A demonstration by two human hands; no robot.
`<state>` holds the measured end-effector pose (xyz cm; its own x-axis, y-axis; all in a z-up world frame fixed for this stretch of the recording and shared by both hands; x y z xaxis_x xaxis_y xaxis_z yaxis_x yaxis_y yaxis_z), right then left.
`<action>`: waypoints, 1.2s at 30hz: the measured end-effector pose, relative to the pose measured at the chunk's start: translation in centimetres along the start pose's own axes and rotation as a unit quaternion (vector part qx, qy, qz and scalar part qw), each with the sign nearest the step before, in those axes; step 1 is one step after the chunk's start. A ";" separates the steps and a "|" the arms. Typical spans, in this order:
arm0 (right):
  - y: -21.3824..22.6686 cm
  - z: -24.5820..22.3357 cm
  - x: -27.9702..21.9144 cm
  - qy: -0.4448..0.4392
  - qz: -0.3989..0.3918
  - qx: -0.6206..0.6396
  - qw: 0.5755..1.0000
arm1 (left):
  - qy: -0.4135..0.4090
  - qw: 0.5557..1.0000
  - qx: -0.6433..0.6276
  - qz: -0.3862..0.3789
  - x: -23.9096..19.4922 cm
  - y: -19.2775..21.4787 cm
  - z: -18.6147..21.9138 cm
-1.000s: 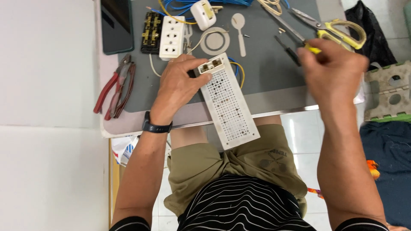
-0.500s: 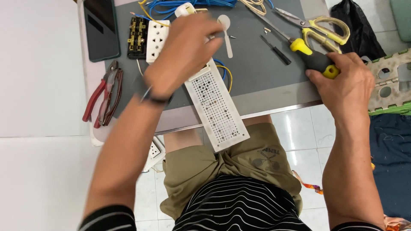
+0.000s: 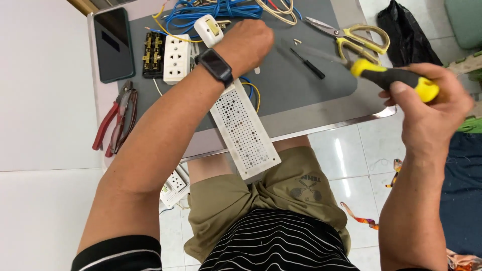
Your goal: The person assembles an electrical component by inserting wires into a perforated white plastic housing and securing a socket unit with a screwdriver. They handle the housing, wires, and socket, then use a screwdriver to tighten screws on the socket.
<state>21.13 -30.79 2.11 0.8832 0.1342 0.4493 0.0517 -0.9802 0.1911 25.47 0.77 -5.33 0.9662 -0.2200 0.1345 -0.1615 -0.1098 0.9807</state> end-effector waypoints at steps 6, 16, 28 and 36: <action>3.7 0.5 -1.2 0.010 0.137 0.078 0.987 | -0.039 0.998 0.034 0.028 1.1 -0.1 1.0; 2.9 6.3 -4.3 -0.181 0.198 0.270 0.925 | 0.293 0.782 -0.449 0.319 -5.4 11.6 -3.5; -2.4 3.5 -4.8 -0.200 0.150 0.307 0.918 | 0.287 0.272 -0.869 0.298 -7.8 5.5 -1.1; -2.0 0.8 -4.9 -0.135 0.148 0.284 0.938 | 0.328 0.254 -0.846 0.334 -8.8 6.7 -0.6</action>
<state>17.03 -29.61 -1.14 0.9799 -0.1218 0.1580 -0.0410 -0.8982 -0.4376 15.99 2.58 0.17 0.7518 0.6283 -0.2000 -0.5527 0.4349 -0.7109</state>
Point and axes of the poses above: each hand's wrist, its own x-axis towards the middle knuckle, its own y-axis out of the back of the hand, z = x × y, the point moved 10 cm from there along x, towards the middle knuckle, and after that the axes turned 8 degrees about z, right-handed, at the moved point
